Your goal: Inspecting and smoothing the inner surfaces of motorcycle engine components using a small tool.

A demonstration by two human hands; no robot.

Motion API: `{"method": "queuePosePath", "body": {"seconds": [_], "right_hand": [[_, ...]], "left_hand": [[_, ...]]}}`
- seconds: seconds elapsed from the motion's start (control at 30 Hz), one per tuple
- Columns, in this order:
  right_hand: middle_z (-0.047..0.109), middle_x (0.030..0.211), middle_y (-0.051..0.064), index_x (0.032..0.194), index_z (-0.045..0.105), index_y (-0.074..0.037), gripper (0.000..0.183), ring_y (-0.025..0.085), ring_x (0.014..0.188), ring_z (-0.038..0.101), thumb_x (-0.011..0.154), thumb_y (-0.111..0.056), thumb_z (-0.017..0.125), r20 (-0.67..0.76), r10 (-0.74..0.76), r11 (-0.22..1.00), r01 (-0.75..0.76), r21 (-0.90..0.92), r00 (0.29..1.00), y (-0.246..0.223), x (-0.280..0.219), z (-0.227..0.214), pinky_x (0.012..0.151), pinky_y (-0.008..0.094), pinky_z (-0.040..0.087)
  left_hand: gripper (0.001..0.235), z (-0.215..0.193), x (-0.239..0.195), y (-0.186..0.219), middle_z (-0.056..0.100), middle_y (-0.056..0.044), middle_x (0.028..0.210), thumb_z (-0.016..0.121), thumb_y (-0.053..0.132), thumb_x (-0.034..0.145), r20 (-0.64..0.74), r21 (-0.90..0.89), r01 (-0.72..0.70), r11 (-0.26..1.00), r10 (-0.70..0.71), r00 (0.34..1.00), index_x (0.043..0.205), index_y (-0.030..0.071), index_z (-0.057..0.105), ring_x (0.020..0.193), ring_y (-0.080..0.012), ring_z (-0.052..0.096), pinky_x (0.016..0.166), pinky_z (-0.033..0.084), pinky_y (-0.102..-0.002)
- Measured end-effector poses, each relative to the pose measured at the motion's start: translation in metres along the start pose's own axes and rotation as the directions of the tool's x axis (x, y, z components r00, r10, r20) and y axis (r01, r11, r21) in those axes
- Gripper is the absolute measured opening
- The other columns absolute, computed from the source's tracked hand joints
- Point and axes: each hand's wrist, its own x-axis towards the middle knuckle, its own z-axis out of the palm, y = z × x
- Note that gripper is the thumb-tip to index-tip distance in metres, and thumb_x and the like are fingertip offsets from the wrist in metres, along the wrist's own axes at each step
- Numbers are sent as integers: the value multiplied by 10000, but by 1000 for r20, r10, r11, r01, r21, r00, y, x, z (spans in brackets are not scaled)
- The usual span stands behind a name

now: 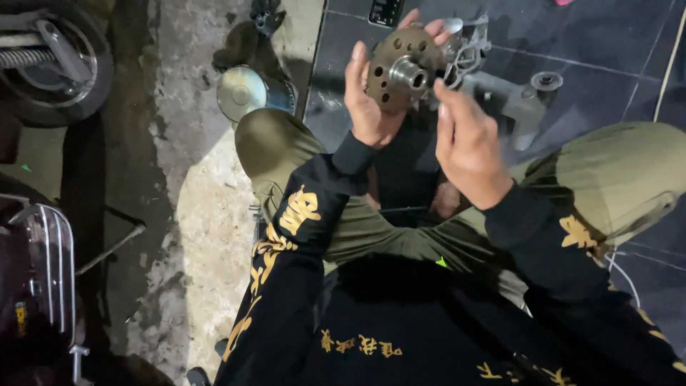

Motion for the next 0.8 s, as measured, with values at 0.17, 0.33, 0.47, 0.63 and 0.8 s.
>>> {"method": "queuePosePath", "body": {"seconds": [0.17,0.33,0.47,0.63,0.8], "right_hand": [[579,1417,336,1527,458,93,349,503,1281,631,1240,-91,385,-48,-24,998,21,-51,999,0,7,-7,1034,600,581],[567,1289,290,1559,414,65,362,450,1047,628,1214,-45,430,13,17,1000,-17,0,1000,3,1,7,855,565,541],[641,1330,321,1544,476,82,334,474,1131,684,1245,-57,426,-111,-65,992,52,-116,992,3,5,4,923,569,578],[593,1218,277,1556,465,34,343,427,834,597,1216,-16,464,-26,-24,997,22,-76,999,6,-2,12,708,530,455],[600,1083,227,1495,535,89,311,254,645,477,1208,9,447,-78,-9,996,2,-87,997,5,-8,14,604,423,460]], "left_hand": [[712,13,-11,-12,444,-200,1664,349,550,1171,46,-8,1,1000,-1,999,1672,45,326,1603,-376,412,1443,342,-549],[954,40,4,9,276,-333,1650,340,446,899,-458,-234,24,972,-132,879,1691,-57,165,1525,-490,313,1410,230,-572],[605,12,-10,-10,478,-155,1658,345,482,1216,73,85,-132,988,126,989,1652,69,419,1589,-352,435,1452,334,-524],[925,61,8,12,232,-328,1667,258,449,917,-571,-265,-62,962,-105,814,1680,-66,165,1496,-498,282,1368,223,-572],[714,8,-23,-19,433,-214,1666,357,519,1174,-96,6,-43,999,44,994,1663,-1,339,1582,-364,426,1413,336,-528]]}}
